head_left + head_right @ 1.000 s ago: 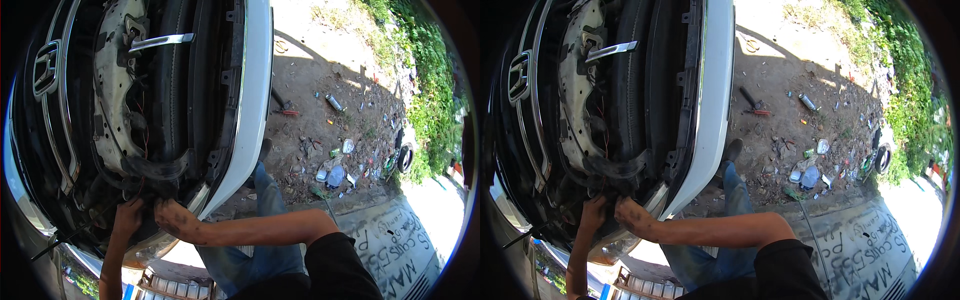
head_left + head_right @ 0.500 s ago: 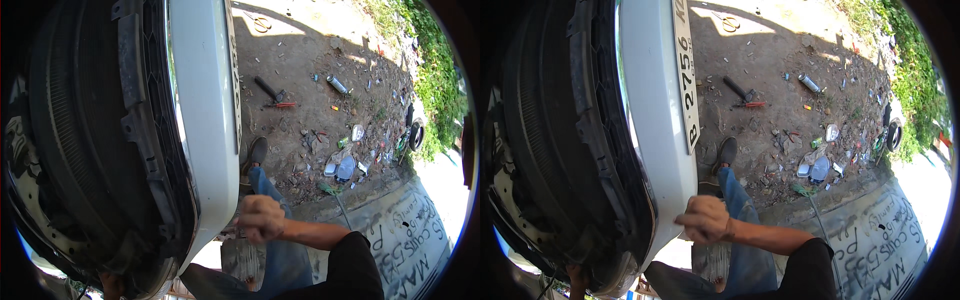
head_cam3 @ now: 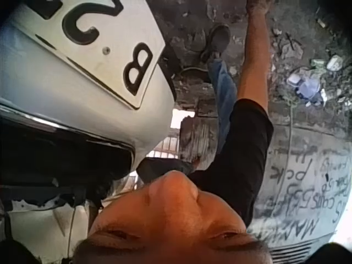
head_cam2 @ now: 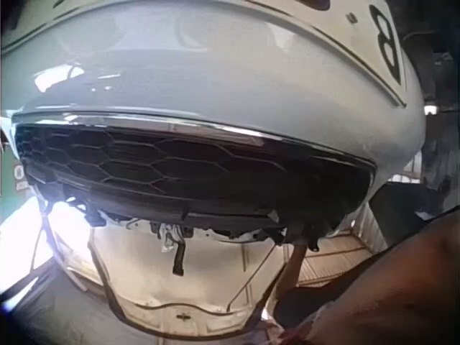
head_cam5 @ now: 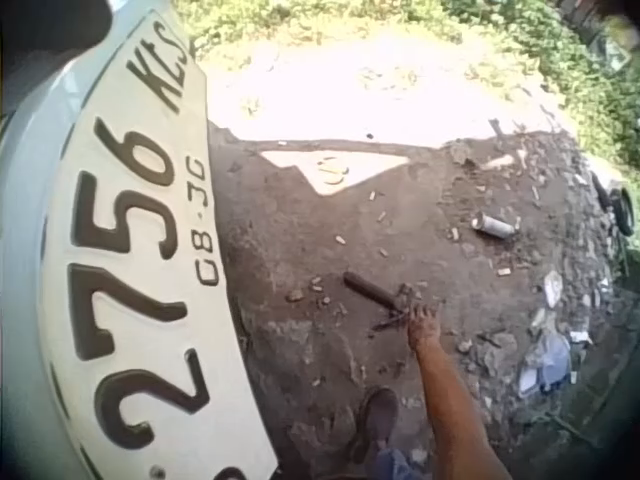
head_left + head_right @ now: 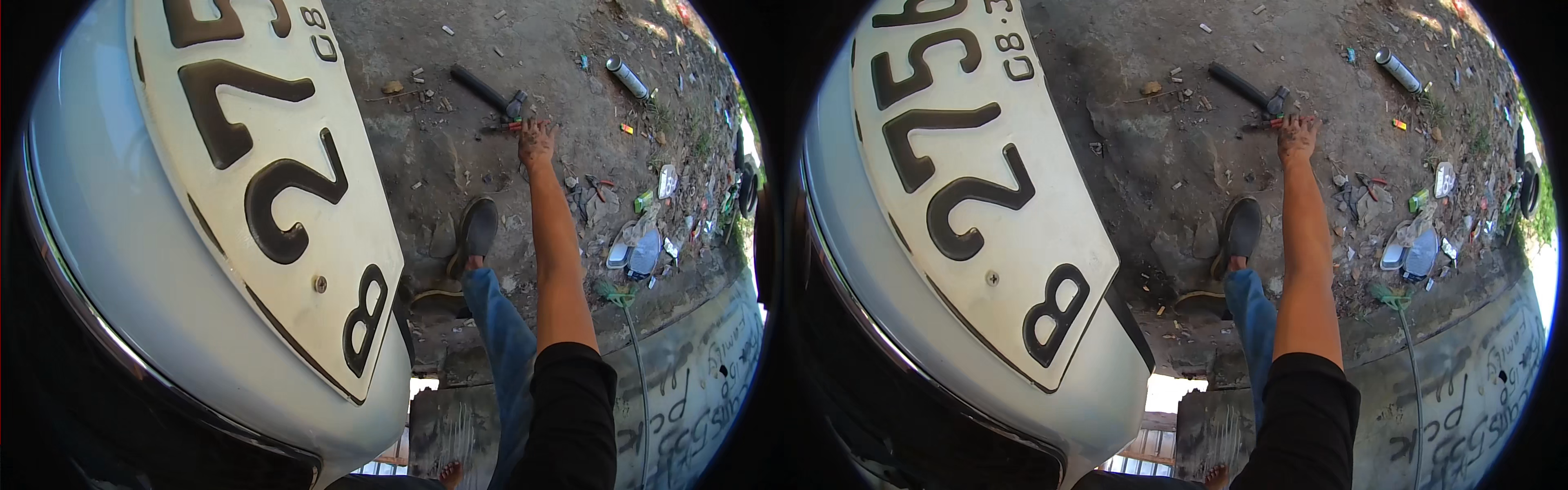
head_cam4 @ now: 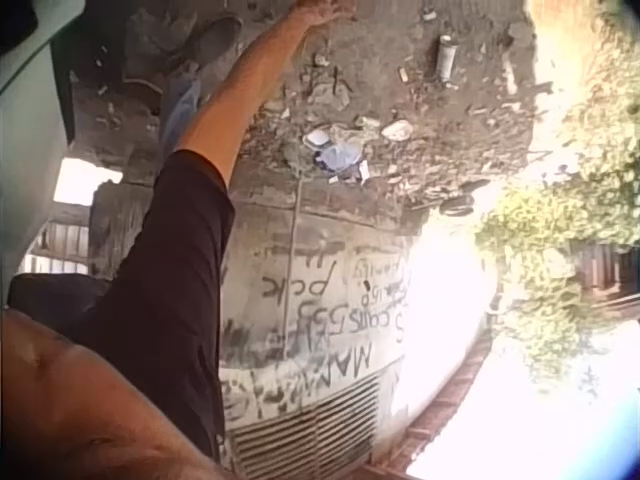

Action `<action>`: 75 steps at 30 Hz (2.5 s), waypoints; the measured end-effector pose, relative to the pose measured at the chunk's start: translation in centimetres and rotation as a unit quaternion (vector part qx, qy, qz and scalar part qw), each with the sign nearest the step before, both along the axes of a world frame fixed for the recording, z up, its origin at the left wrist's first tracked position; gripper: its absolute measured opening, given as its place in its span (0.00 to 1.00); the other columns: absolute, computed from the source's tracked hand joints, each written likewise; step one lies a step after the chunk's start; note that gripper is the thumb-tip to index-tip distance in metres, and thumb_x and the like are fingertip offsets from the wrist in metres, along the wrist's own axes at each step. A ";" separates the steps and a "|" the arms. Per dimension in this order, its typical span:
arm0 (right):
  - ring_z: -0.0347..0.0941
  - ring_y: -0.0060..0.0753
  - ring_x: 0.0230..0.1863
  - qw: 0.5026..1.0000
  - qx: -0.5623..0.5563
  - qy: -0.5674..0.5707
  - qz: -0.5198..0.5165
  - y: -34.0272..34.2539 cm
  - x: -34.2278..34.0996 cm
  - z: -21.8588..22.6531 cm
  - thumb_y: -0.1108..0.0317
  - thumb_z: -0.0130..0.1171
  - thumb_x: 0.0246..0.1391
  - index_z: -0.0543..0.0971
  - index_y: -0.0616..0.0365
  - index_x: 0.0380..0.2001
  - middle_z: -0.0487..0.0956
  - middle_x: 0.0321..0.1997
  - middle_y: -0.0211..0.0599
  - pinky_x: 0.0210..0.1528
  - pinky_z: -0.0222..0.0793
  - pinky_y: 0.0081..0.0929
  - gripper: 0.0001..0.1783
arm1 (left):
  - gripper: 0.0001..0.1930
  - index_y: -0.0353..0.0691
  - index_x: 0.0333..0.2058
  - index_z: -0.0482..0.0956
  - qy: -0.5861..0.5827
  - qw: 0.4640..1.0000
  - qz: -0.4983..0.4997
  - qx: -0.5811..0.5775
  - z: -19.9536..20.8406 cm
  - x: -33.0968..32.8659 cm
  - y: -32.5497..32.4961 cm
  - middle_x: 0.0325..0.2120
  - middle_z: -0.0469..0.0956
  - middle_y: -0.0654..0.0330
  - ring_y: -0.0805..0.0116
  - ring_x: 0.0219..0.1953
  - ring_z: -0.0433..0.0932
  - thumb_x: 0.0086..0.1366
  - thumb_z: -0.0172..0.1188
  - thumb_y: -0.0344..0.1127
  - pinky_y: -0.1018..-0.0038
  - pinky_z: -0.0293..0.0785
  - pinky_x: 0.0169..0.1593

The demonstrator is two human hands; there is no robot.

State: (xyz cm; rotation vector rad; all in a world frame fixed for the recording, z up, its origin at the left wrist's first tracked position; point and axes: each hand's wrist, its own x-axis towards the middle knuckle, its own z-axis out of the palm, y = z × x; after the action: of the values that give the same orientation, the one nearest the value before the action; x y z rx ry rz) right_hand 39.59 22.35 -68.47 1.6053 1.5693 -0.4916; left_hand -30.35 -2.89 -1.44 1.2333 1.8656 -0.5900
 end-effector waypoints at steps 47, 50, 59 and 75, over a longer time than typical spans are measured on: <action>0.77 0.28 0.36 0.781 -0.024 0.576 -0.238 -12.1 -12.6 68.9 0.73 0.47 0.70 0.75 0.65 0.58 0.82 0.41 0.42 0.42 0.75 0.30 0.16 | 0.08 0.42 0.44 0.78 -0.038 0.973 -0.042 0.223 8.4 12.5 -0.4 0.42 0.79 0.56 0.48 0.39 0.80 0.67 0.58 0.34 0.56 0.78 0.40; 0.75 0.47 0.49 0.847 -0.042 0.527 0.049 -10.9 -17.8 73.4 0.80 0.52 0.63 0.72 0.55 0.65 0.72 0.57 0.50 0.51 0.73 0.43 0.27 | 0.09 0.44 0.46 0.78 -0.044 0.972 -0.034 0.226 8.3 12.3 -0.9 0.44 0.80 0.58 0.50 0.39 0.81 0.69 0.56 0.37 0.58 0.79 0.40; 0.70 0.56 0.51 0.844 -0.032 0.461 0.273 -12.4 -25.4 73.0 0.71 0.57 0.64 0.70 0.68 0.60 0.71 0.51 0.53 0.48 0.71 0.49 0.23 | 0.11 0.45 0.48 0.77 -0.094 0.962 -0.011 0.257 7.6 10.9 -1.7 0.45 0.81 0.59 0.51 0.40 0.82 0.71 0.54 0.39 0.57 0.78 0.44; 0.69 0.55 0.43 0.815 -0.027 0.435 0.382 -11.2 -32.6 73.6 0.70 0.54 0.65 0.75 0.67 0.50 0.71 0.39 0.53 0.43 0.68 0.50 0.14 | 0.12 0.45 0.48 0.80 -0.158 0.947 0.020 0.280 6.1 8.7 -2.1 0.45 0.83 0.61 0.51 0.43 0.83 0.67 0.58 0.34 0.56 0.78 0.44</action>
State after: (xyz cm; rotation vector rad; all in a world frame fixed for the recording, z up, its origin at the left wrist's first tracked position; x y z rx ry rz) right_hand 7.03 11.11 5.15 0.5308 2.6478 -0.8523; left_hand -21.69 -5.01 4.66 1.5349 1.8268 0.1817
